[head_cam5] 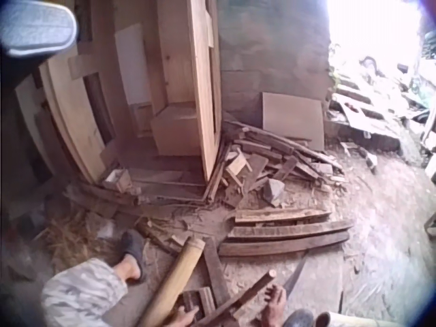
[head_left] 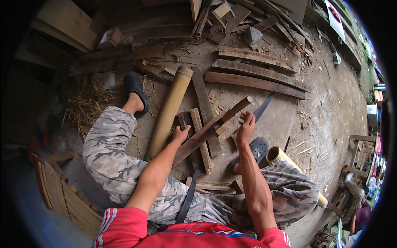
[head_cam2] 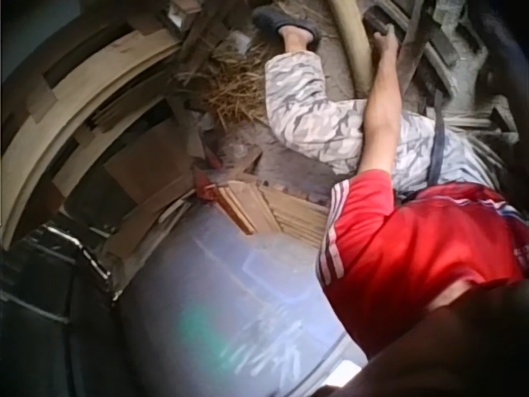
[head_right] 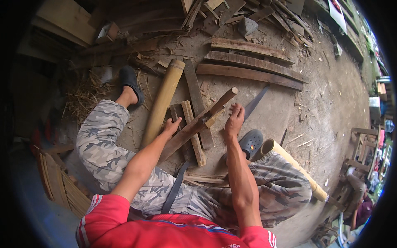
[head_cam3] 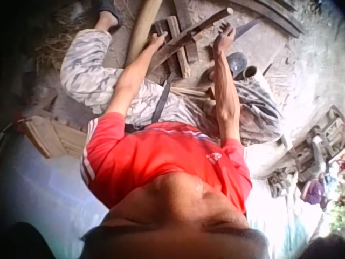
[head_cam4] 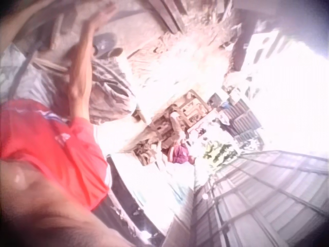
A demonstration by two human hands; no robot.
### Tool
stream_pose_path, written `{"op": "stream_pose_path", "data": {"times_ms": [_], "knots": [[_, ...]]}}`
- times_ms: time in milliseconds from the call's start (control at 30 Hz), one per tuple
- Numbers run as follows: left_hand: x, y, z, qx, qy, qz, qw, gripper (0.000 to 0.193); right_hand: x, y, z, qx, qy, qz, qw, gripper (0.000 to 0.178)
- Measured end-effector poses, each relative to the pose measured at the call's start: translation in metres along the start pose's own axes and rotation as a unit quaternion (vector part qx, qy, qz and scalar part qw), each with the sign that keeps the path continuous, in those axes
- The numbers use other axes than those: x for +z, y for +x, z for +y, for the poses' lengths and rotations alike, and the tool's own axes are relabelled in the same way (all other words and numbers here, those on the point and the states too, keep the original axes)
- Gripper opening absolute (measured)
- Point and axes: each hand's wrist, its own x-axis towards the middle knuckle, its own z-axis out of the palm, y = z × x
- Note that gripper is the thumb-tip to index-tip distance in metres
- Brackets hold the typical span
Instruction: The person sits on the floor and uses a hammer and chisel to carve and shape small wooden pieces. They repeatedly strike the chisel to remove wood shavings and refine the shape of the pieces.
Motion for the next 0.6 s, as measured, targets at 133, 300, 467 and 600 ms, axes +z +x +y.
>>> {"op": "stream_pose_path", "data": {"times_ms": [133,300,467,600], "knots": [[-0.005,0.043,-0.027,-0.044,-0.011,0.053,0.998,0.088,0.036,0.003,-0.089,-0.042,0.079,-0.136,0.987,0.05],[0.008,0.041,-0.006,-0.062,0.08,0.136,0.986,0.091,0.038,0.001,-0.102,-0.032,0.031,-0.199,0.979,0.05],[0.008,0.039,0.002,-0.027,0.169,0.128,0.977,0.087,0.035,-0.01,-0.092,-0.016,-0.032,-0.198,0.98,0.037],[0.004,0.056,-0.001,0.013,0.151,0.166,0.974,0.086,0.039,-0.012,-0.087,0.031,0.043,-0.169,0.984,0.034]]}}
